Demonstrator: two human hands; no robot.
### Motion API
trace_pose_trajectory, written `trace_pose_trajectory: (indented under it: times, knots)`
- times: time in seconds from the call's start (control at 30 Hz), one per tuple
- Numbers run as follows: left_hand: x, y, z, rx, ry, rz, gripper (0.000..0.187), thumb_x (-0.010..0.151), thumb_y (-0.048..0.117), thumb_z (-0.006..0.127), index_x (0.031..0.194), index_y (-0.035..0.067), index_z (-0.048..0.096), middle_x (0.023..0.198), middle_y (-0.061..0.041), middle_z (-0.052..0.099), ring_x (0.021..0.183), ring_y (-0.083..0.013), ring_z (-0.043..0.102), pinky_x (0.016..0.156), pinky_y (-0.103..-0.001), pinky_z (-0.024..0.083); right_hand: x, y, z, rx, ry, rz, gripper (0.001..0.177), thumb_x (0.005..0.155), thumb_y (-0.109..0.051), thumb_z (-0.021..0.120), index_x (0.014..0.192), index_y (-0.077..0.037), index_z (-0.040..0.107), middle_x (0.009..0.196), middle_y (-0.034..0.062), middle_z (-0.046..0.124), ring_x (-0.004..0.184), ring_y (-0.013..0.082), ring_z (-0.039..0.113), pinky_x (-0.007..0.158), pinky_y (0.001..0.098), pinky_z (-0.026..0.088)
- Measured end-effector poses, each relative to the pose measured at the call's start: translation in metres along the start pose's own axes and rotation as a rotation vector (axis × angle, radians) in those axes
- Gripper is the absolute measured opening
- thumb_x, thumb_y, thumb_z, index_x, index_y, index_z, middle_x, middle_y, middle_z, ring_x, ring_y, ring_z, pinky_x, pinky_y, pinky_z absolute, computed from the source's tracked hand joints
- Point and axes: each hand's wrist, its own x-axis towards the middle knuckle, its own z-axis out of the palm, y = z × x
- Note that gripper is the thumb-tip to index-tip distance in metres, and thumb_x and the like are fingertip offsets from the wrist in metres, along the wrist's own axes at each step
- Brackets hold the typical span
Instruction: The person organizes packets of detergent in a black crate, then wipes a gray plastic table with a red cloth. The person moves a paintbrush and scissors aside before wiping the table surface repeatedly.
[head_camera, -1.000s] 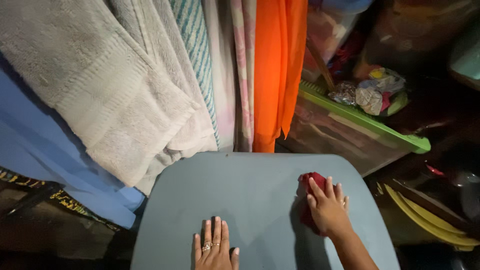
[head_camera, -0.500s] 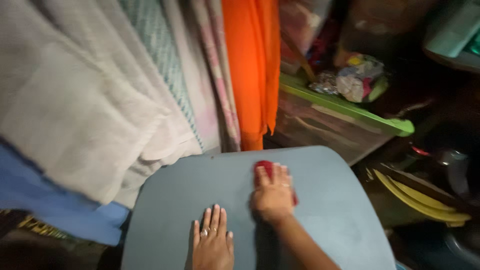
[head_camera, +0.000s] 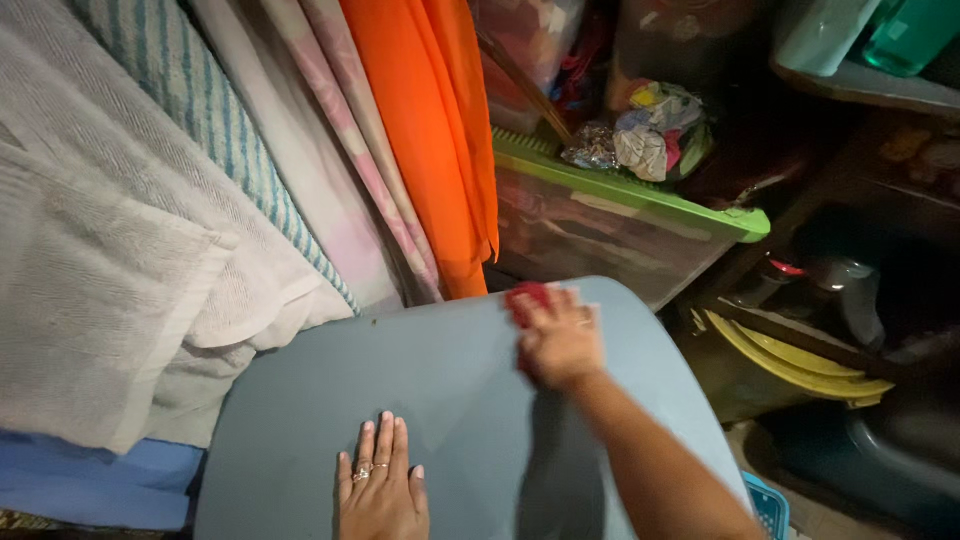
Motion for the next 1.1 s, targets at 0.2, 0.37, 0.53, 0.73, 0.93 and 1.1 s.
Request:
trace_pose_trajectory:
  times: [0.2,0.37,0.53,0.73,0.93,1.1]
  knots:
    - [-0.005,0.003,-0.004,-0.075,0.040,0.035,0.070,0.100,0.038,0.030,0.163,0.015,0.011,0.172,-0.005,0.007,0.158,-0.0248,0.001,0.120,-0.052,0.002,0.011,0.098,0.019,0.054,0.164,0.258,0.064,0.096,-0.043,0.047,0.158,-0.035,0.032,0.169,0.0147,0.020,0.155,0.0390,0.016,0.123,0.0566,0.013]
    - [-0.006,0.000,0.009,-0.080,0.611,0.176,0.063,0.096,0.036,0.028,0.152,0.007,0.021,0.165,-0.008,0.020,0.154,-0.0266,0.011,0.121,-0.053,0.007,0.018,0.081,0.044,0.032,0.274,0.290,0.068,0.093,-0.040,0.051,0.158,-0.031,0.035,0.167,0.0221,0.021,0.152,0.0451,0.016,0.122,0.0553,0.015]
    - [-0.004,0.001,0.015,-0.091,0.278,0.115,0.069,0.097,0.034,0.031,0.160,0.008,0.017,0.169,-0.009,0.014,0.156,-0.0287,0.007,0.123,-0.052,0.004,0.006,-0.006,0.048,0.068,0.226,0.153,0.067,0.092,-0.036,0.053,0.157,-0.029,0.037,0.166,0.0212,0.024,0.154,0.0434,0.020,0.124,0.0559,0.016]
    - [-0.003,-0.001,0.011,-0.093,0.282,0.104,0.070,0.094,0.034,0.037,0.159,0.009,0.023,0.169,-0.009,0.018,0.155,-0.0273,0.011,0.119,-0.049,0.008,-0.053,-0.104,0.034,0.156,0.094,-0.113,0.070,0.088,-0.026,0.054,0.155,-0.017,0.038,0.163,0.0264,0.020,0.153,0.0440,0.014,0.123,0.0533,0.011]
    - [-0.006,-0.006,0.012,-0.055,0.331,0.100,0.069,0.095,0.035,0.036,0.160,0.014,0.025,0.165,-0.003,0.021,0.152,-0.0213,0.016,0.122,-0.045,0.012,-0.072,-0.078,0.021,0.219,0.162,-0.248,0.061,0.093,-0.026,0.054,0.153,-0.025,0.044,0.164,0.0234,0.026,0.153,0.0409,0.021,0.124,0.0510,0.015]
    - [-0.006,-0.004,0.013,0.013,0.216,0.066,0.068,0.097,0.036,0.029,0.162,0.016,0.019,0.170,-0.001,0.016,0.155,-0.0210,0.012,0.121,-0.042,0.008,-0.082,-0.010,0.017,0.134,0.113,-0.045,0.066,0.089,-0.025,0.054,0.154,-0.029,0.041,0.164,0.0169,0.028,0.152,0.0379,0.024,0.123,0.0524,0.017]
